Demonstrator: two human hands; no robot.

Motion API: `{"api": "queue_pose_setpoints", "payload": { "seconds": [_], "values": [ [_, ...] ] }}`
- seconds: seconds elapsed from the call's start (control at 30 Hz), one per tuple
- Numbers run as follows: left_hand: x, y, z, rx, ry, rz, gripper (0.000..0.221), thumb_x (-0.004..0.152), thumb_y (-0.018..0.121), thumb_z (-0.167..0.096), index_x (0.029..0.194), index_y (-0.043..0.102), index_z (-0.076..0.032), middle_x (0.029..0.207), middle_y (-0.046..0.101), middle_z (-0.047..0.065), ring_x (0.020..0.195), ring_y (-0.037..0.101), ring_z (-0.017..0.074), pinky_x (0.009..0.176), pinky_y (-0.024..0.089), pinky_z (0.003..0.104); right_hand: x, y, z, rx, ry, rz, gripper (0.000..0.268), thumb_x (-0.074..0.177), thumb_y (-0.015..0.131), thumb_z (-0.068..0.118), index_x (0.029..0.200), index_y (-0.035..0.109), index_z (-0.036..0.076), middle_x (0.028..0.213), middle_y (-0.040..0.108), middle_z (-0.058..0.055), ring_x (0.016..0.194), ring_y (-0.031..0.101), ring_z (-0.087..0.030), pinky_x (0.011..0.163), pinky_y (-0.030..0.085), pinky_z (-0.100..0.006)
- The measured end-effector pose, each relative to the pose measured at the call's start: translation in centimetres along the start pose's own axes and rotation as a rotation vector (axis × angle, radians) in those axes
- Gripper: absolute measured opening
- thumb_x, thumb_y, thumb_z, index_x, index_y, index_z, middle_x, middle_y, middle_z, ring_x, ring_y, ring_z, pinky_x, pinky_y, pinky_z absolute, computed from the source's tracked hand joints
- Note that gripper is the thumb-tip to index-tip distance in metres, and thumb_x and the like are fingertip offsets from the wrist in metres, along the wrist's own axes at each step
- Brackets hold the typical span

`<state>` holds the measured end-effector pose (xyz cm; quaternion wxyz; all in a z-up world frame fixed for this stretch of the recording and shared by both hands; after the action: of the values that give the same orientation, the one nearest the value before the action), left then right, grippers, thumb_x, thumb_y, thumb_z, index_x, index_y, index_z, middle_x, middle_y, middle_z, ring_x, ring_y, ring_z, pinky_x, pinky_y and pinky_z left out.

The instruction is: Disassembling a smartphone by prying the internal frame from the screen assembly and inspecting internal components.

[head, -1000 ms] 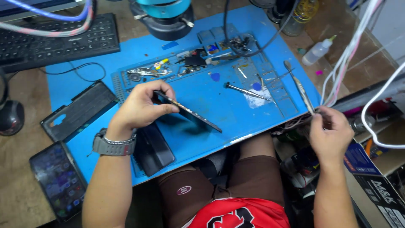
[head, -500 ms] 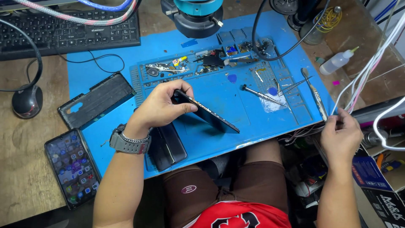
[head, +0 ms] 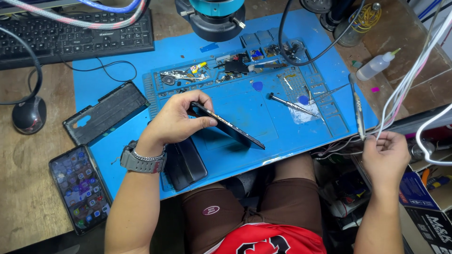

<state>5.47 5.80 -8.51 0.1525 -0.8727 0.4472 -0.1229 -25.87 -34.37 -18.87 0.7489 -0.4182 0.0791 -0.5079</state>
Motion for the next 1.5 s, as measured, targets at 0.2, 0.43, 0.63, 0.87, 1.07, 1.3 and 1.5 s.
{"api": "queue_pose_setpoints", "payload": {
  "seconds": [0.2,0.43,0.63,0.87,1.07,1.3,1.5],
  "values": [
    [0.3,0.1,0.0,0.091,-0.039,-0.024,0.018,0.083,0.082,-0.013,0.091,0.066,-0.016,0.09,0.071,-0.003,0.084,0.066,0.0108,0.078,0.053,0.027,-1.2,1.2,-5.4,0.203,0.114,0.054,0.009,0.105,0.067,0.009,0.111,0.069,0.003,0.096,0.072,-0.007,0.085,0.067,-0.011,0.077,0.051,-0.022],
    [0.3,0.0,0.9,-0.115,0.048,-0.105,0.021,0.077,0.087,0.0,0.089,0.07,-0.001,0.087,0.073,0.015,0.087,0.07,0.021,0.082,0.061,0.036,-6.5,6.1,-11.6,0.03,0.423,0.455,0.026,0.097,0.057,0.004,0.11,0.077,-0.006,0.093,0.075,-0.033,0.089,0.074,-0.043,0.078,0.058,-0.05],
    [0.1,0.1,2.1,-0.143,0.045,-0.106,0.022,0.078,0.085,0.002,0.092,0.068,0.002,0.09,0.071,0.018,0.088,0.068,0.0222,0.085,0.061,0.037,-12.6,15.2,-22.6,-0.258,0.467,0.66,0.027,0.09,0.059,0.018,0.1,0.084,0.016,0.097,0.081,-0.017,0.102,0.075,-0.038,0.088,0.06,-0.045],
    [0.0,0.3,2.6,-0.049,-0.064,-0.059,0.023,0.082,0.082,-0.008,0.095,0.063,-0.01,0.096,0.071,0.007,0.09,0.067,0.0157,0.077,0.055,0.028,-10.7,7.2,-10.8,0.584,0.591,0.579,0.018,0.101,0.057,0.0,0.111,0.069,-0.008,0.097,0.076,-0.021,0.066,0.064,-0.019,0.069,0.059,-0.032],
    [0.1,0.3,2.9,-0.095,-0.021,-0.066,0.024,0.082,0.08,-0.002,0.096,0.062,-0.009,0.098,0.068,0.01,0.096,0.068,0.019,0.084,0.058,0.03,-8.9,2.1,-4.6,1.64,0.176,0.487,0.019,0.102,0.062,-0.001,0.12,0.068,-0.005,0.113,0.07,-0.034,0.084,0.076,-0.034,0.075,0.066,-0.043],
    [0.1,0.3,3.1,-0.098,-0.007,-0.058,0.024,0.082,0.08,-0.004,0.094,0.061,-0.011,0.104,0.07,0.013,0.102,0.069,0.0205,0.086,0.058,0.031,-8.8,2.2,-1.9,1.81,0.117,0.558,0.024,0.104,0.062,-0.003,0.127,0.064,-0.005,0.12,0.067,-0.034,0.091,0.075,-0.033,0.079,0.064,-0.04],
    [0.6,1.0,2.7,-0.152,0.042,-0.09,0.023,0.08,0.083,-0.001,0.09,0.063,-0.004,0.094,0.072,0.015,0.091,0.069,0.019,0.08,0.058,0.031,-8.9,3.0,0.5,1.741,0.074,0.478,0.022,0.097,0.057,-0.011,0.117,0.065,-0.007,0.118,0.058,-0.032,0.087,0.074,-0.034,0.077,0.067,-0.037]
  ]
}}
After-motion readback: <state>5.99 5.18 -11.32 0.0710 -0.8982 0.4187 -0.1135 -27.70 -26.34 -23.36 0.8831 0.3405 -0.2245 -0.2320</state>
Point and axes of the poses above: each hand's wrist, its own x-axis towards the middle knuckle, its own y-axis out of the palm, z = x × y, the point moved 5 cm from there along x, towards the middle knuckle
